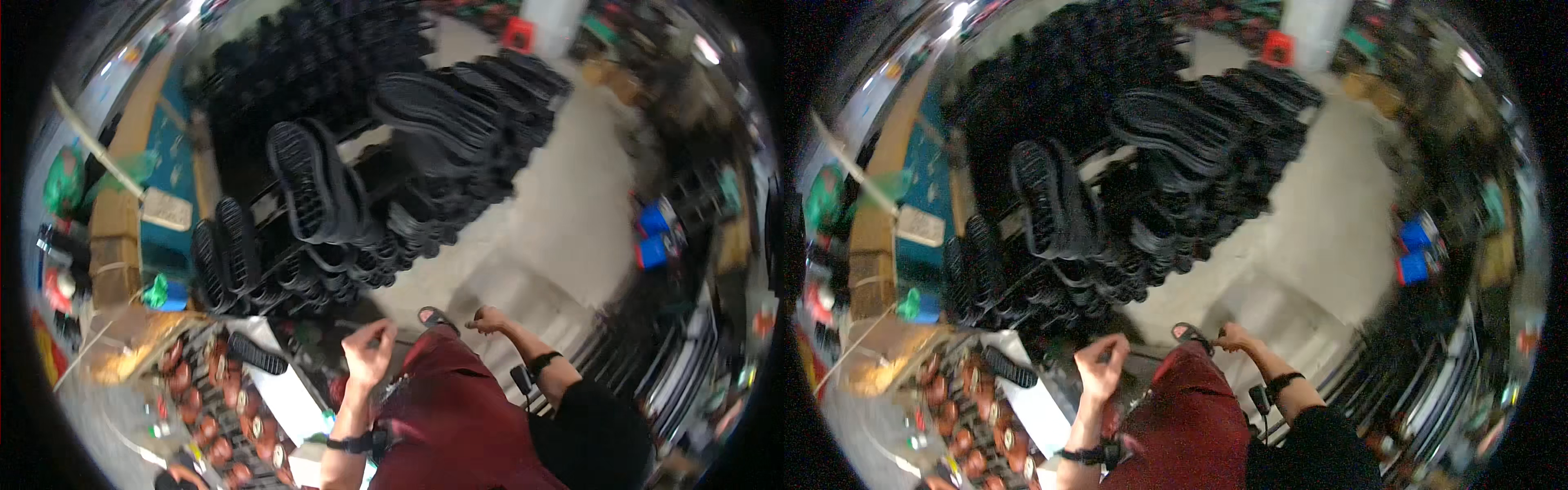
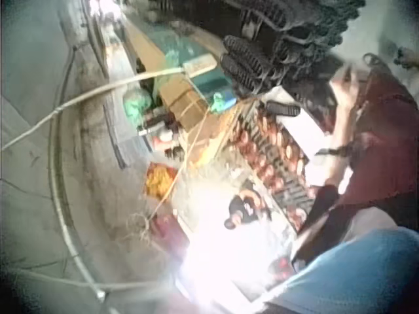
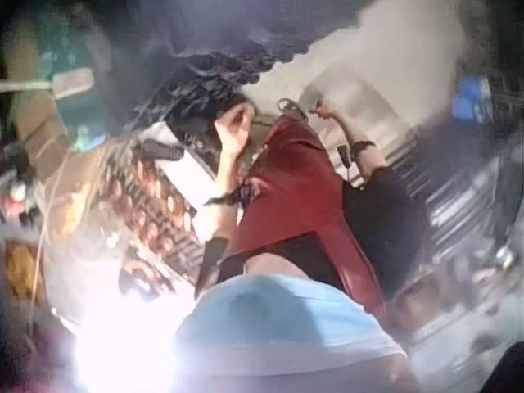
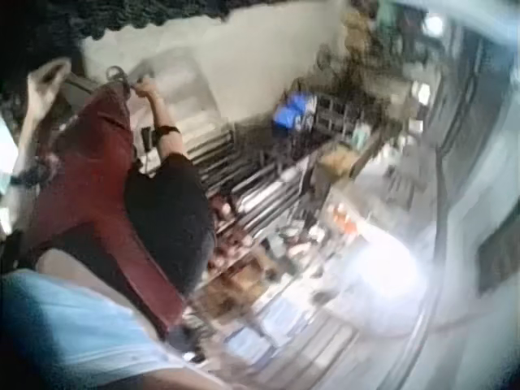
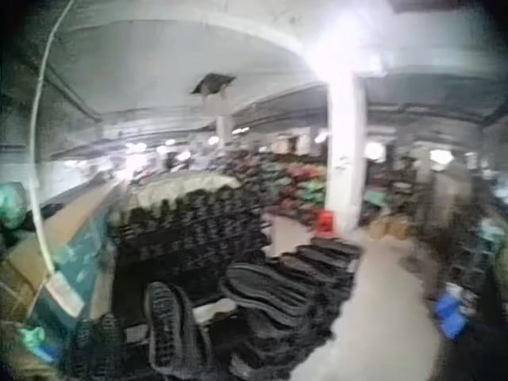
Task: Apply adhesive to shoe uppers using a brush and attach rubber soles.
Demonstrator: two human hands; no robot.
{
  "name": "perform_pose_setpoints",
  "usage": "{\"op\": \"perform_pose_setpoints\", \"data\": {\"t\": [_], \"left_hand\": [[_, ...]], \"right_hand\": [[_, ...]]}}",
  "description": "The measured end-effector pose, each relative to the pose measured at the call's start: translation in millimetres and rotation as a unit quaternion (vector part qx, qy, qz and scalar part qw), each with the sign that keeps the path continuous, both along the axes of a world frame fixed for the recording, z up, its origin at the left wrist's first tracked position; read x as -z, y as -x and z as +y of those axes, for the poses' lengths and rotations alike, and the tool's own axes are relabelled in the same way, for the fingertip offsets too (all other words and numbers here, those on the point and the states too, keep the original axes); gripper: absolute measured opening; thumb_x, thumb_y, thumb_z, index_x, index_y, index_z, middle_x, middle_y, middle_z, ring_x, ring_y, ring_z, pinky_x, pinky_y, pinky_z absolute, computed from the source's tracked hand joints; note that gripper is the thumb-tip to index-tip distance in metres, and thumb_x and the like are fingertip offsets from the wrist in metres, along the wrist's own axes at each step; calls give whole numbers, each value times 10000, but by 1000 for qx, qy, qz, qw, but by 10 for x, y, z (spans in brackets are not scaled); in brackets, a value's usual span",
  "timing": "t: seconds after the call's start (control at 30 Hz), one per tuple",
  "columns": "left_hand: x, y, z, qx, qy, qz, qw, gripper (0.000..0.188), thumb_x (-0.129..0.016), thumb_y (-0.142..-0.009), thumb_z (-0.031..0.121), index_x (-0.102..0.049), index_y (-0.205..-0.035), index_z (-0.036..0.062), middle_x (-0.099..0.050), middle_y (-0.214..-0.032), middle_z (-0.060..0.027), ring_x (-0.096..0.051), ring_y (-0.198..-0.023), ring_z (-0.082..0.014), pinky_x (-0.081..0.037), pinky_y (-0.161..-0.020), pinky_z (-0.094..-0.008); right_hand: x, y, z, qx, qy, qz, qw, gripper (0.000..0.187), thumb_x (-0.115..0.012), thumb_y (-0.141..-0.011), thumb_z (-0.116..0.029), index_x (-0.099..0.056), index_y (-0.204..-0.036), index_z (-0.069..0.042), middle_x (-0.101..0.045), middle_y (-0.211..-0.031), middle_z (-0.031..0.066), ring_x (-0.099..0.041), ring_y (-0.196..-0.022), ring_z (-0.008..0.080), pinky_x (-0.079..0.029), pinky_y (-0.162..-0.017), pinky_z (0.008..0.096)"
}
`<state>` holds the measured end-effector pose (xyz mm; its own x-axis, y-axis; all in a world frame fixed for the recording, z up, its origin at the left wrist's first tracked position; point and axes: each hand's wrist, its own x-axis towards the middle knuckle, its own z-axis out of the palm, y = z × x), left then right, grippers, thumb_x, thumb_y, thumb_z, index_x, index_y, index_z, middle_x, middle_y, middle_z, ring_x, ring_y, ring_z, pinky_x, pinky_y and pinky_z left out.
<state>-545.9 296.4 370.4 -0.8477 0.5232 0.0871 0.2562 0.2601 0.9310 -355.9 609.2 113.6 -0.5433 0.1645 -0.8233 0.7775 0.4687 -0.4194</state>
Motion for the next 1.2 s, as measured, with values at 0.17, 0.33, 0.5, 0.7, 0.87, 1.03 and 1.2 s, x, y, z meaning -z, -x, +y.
{"op": "perform_pose_setpoints", "data": {"t": [0.17,0.33,0.5,0.7,0.87,1.03,1.2], "left_hand": [[-441,1481,14,-418,117,242,868,127,-716,-965,98,-694,-1032,-8,-726,-898,-146,-672,-776,-304,-539,-738,-379],[-469,3174,-1771,-465,273,137,831,463,-786,-915,224,-668,-1244,-80,-747,-1101,-216,-723,-991,-312,-555,-902,-424],[-287,3581,-1574,-300,119,-103,941,676,-921,-799,247,-658,-1352,-39,-746,-1233,-124,-699,-1107,-233,-545,-1005,-392],[-196,2492,-1932,-521,130,65,841,689,-849,-809,231,-545,-1357,-54,-646,-1322,-285,-615,-1247,-416,-480,-1068,-468],[128,750,-2574,-604,-260,-133,742,660,-824,-887,124,-499,-1447,0,-666,-1314,-129,-633,-1214,-247,-456,-1120,-400],[1413,700,-3471,-719,-421,-187,520,622,-817,-877,64,-469,-1390,12,-591,-1277,-137,-565,-1191,-205,-454,-1051,-369],[1912,1851,-4697,-819,-417,-149,366,664,-844,-887,132,-435,-1393,1,-582,-1269,-132,-577,-1140,-221,-471,-1010,-382]], "right_hand": [[-1673,1567,-365,-245,94,247,933,496,-679,-965,-527,-749,-1037,-41,-757,-992,222,-737,-958,357,-548,-830,496],[-2698,3223,-1974,-40,340,490,802,612,-729,-977,-413,-566,-1320,67,-694,-1133,268,-687,-962,406,-531,-857,469],[-2353,4984,-2847,205,184,453,848,797,-765,-958,-356,-410,-1477,134,-569,-1383,335,-587,-1267,441,-456,-1087,475],[-2323,4638,-3127,131,305,408,850,584,-758,-988,-176,-516,-1461,67,-678,-1280,179,-641,-1150,244,-505,-1005,407],[-2660,3814,-3273,-178,340,386,839,487,-729,-1004,-104,-563,-1446,14,-632,-1382,110,-620,-1206,191,-472,-1076,348],[-2081,4393,-4831,-283,339,287,850,609,-693,-999,-36,-405,-1534,14,-597,-1413,129,-570,-1298,217,-401,-1153,374],[-1346,5650,-6895,-401,268,351,803,412,-623,-1040,-66,-510,-1432,-8,-645,-1302,119,-579,-1234,196,-425,-1101,353]]}}
